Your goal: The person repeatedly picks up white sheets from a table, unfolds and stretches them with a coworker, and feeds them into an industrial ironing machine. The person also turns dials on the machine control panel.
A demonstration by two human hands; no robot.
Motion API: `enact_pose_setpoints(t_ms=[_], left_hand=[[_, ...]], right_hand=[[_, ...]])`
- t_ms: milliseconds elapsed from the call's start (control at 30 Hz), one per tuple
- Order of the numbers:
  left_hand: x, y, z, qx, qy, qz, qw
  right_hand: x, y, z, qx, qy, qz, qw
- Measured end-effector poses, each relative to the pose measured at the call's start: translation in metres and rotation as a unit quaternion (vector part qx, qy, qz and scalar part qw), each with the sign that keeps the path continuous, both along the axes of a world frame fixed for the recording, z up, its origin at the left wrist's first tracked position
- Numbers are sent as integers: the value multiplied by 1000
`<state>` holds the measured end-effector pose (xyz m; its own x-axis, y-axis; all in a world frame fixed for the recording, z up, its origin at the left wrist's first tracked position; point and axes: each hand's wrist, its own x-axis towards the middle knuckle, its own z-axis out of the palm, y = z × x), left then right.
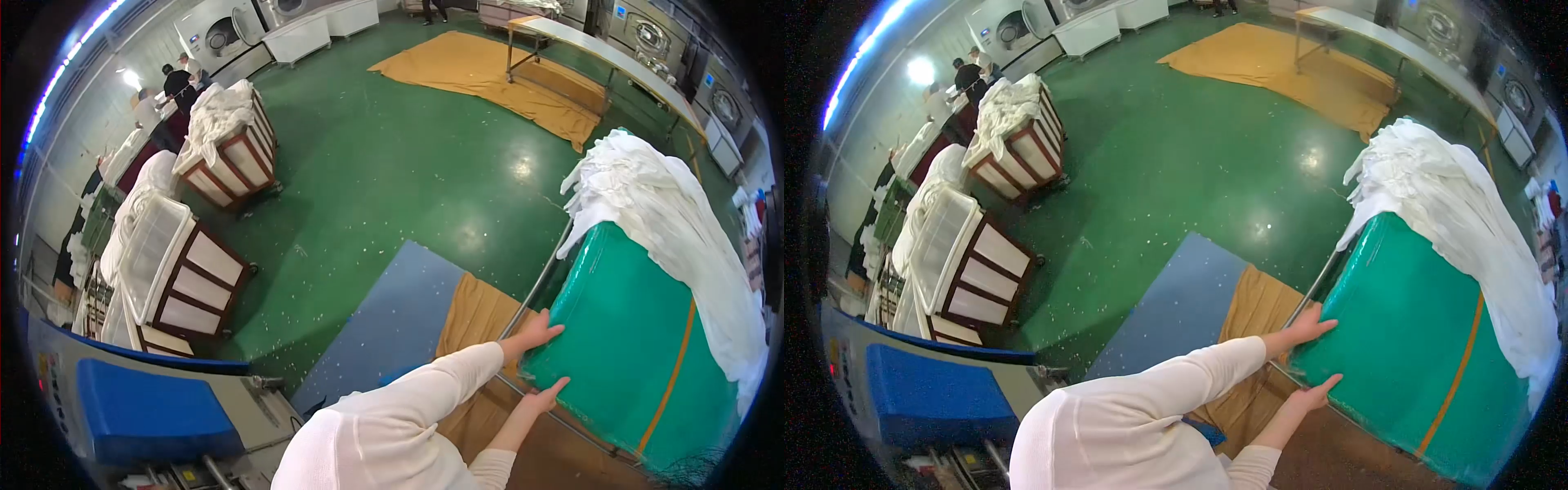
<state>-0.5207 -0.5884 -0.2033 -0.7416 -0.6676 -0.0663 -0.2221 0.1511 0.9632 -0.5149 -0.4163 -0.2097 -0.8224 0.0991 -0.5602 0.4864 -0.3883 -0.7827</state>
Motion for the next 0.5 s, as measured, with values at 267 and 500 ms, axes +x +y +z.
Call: enact_pose_setpoints(t_ms=[267, 500], left_hand=[[-5, 25, -14, -31, -31, 67, 997], [-6, 27, -7, -63, -45, 98, 992]], right_hand=[[-5, 22, -22, -44, 64, 29, 997], [1, 24, 13, -63, 36, 71, 995]])
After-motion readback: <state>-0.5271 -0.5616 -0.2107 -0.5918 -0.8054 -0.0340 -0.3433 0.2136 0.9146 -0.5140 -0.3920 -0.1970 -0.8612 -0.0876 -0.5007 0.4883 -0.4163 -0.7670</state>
